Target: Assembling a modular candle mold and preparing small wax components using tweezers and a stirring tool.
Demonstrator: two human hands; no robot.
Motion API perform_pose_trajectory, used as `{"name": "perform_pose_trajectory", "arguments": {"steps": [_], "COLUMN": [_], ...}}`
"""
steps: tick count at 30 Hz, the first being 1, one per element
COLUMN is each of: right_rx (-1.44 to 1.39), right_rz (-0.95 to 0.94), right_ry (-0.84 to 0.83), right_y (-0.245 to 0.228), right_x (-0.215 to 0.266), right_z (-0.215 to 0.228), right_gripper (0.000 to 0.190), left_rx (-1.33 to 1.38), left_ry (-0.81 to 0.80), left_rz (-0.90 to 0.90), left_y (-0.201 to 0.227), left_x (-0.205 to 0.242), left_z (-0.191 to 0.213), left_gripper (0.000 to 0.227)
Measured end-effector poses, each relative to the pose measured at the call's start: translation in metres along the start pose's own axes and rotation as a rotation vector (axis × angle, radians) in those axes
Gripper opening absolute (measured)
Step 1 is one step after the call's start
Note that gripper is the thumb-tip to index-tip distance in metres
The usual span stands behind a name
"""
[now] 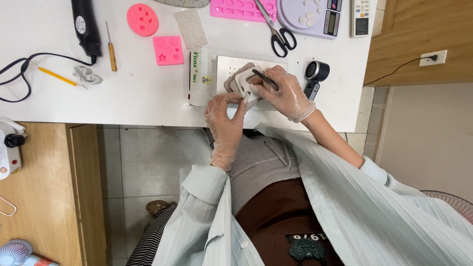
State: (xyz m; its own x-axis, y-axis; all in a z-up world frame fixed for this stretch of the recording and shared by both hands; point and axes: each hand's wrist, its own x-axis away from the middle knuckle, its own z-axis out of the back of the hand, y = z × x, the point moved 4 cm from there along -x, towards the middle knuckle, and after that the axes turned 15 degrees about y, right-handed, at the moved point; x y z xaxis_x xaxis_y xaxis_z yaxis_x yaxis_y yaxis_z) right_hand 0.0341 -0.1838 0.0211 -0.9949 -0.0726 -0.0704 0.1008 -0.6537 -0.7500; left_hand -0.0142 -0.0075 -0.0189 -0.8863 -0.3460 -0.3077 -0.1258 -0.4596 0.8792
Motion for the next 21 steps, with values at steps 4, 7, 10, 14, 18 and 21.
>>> {"name": "perform_pose_trajectory", "arguments": {"steps": [4, 7, 10, 14, 18, 21], "right_rx": [0.015, 0.002, 0.056, 0.069, 0.004, 0.022], "right_rz": [-0.069, -0.147, -0.058, 0.093, 0.081, 0.001], "right_ry": [-0.026, -0.065, -0.098, -0.093, -0.037, -0.027], "right_y": [-0.006, 0.000, 0.007, -0.002, -0.001, -0.004], "right_x": [-0.004, -0.006, -0.004, -0.004, 0.000, 0.000], "right_z": [0.002, 0.001, 0.001, 0.000, 0.001, 0.002], "right_gripper": [0.023, 0.025, 0.023, 0.030, 0.034, 0.032], "left_rx": [0.065, 0.069, 0.087, 0.065, 0.062, 0.050], "left_ry": [-0.001, -0.015, -0.027, -0.028, -0.018, -0.017], "left_rz": [0.075, 0.152, 0.185, 0.185, 0.178, 0.172], "left_y": [-0.004, -0.006, -0.006, -0.010, -0.009, -0.007], "left_x": [0.001, -0.003, -0.002, -0.003, -0.005, -0.005], "left_z": [-0.004, -0.004, -0.005, -0.007, -0.007, -0.006], "left_gripper": [0.018, 0.018, 0.018, 0.018, 0.019, 0.018]}}
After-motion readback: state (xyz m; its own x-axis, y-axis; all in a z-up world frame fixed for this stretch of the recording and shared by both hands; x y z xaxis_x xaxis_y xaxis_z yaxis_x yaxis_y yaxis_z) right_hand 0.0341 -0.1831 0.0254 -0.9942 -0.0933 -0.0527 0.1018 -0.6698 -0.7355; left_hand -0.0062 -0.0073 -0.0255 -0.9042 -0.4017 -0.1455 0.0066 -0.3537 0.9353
